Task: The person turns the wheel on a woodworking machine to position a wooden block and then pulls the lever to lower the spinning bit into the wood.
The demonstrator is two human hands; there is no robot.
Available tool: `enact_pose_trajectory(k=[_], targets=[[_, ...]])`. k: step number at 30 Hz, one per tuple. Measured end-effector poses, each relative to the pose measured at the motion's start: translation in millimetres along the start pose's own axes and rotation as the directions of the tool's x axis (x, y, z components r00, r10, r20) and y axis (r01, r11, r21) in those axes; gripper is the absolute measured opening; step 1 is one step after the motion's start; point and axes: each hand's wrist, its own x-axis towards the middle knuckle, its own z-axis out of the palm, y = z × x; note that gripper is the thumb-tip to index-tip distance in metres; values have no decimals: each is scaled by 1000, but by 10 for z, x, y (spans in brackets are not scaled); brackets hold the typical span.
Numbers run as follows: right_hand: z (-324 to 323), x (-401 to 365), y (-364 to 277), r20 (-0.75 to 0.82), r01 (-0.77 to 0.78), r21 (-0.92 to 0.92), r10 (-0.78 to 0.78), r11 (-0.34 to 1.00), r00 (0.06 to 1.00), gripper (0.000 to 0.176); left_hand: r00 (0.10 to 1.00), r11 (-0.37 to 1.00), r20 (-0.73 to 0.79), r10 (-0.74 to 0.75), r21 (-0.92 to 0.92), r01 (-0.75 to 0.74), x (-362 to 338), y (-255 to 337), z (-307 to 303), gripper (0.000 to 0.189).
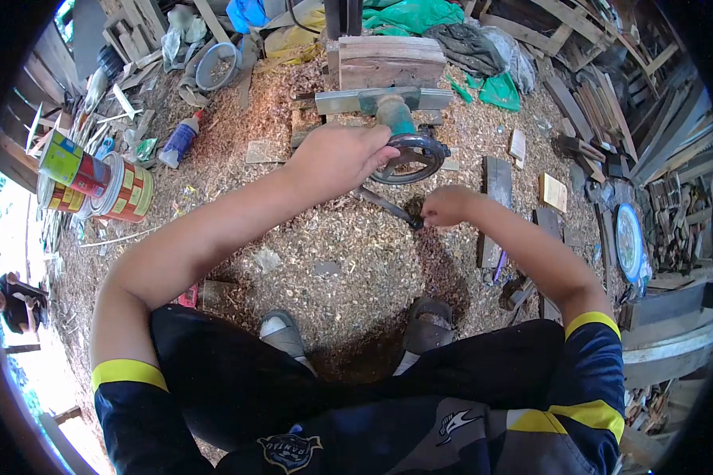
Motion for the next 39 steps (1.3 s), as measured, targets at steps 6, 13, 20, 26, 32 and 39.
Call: enact_pose_trajectory(k=[6,13,20,26,32,39], targets=[[198,200,-10,-62,76,-27,-78,997,995,29,1000,1000,-14,12,4,-12,9,2,0,31],[46,124,-49,-22,44,-10,-44,999,999,30,1000,1000,7,8,5,-8,13,-3,-7,31],[207,187,-164,-94,11,-51,-16,999,995,28,1000,999,-4,21,44,-20,9,-14,19,32],[206,168,-88,-107,34,-41,-38,999,994,26,1000,1000,16,-2,8,1,7,-2,8,32],[122,132,-15,-92,16,-2,-16,1000,996,29,999,1000,-24,28,2,-28,6,-19,34,32],[296,4,4,-151,65,-11,-66,998,986,32,997,999,63,-41,-12,42,18,35,-20,32]])
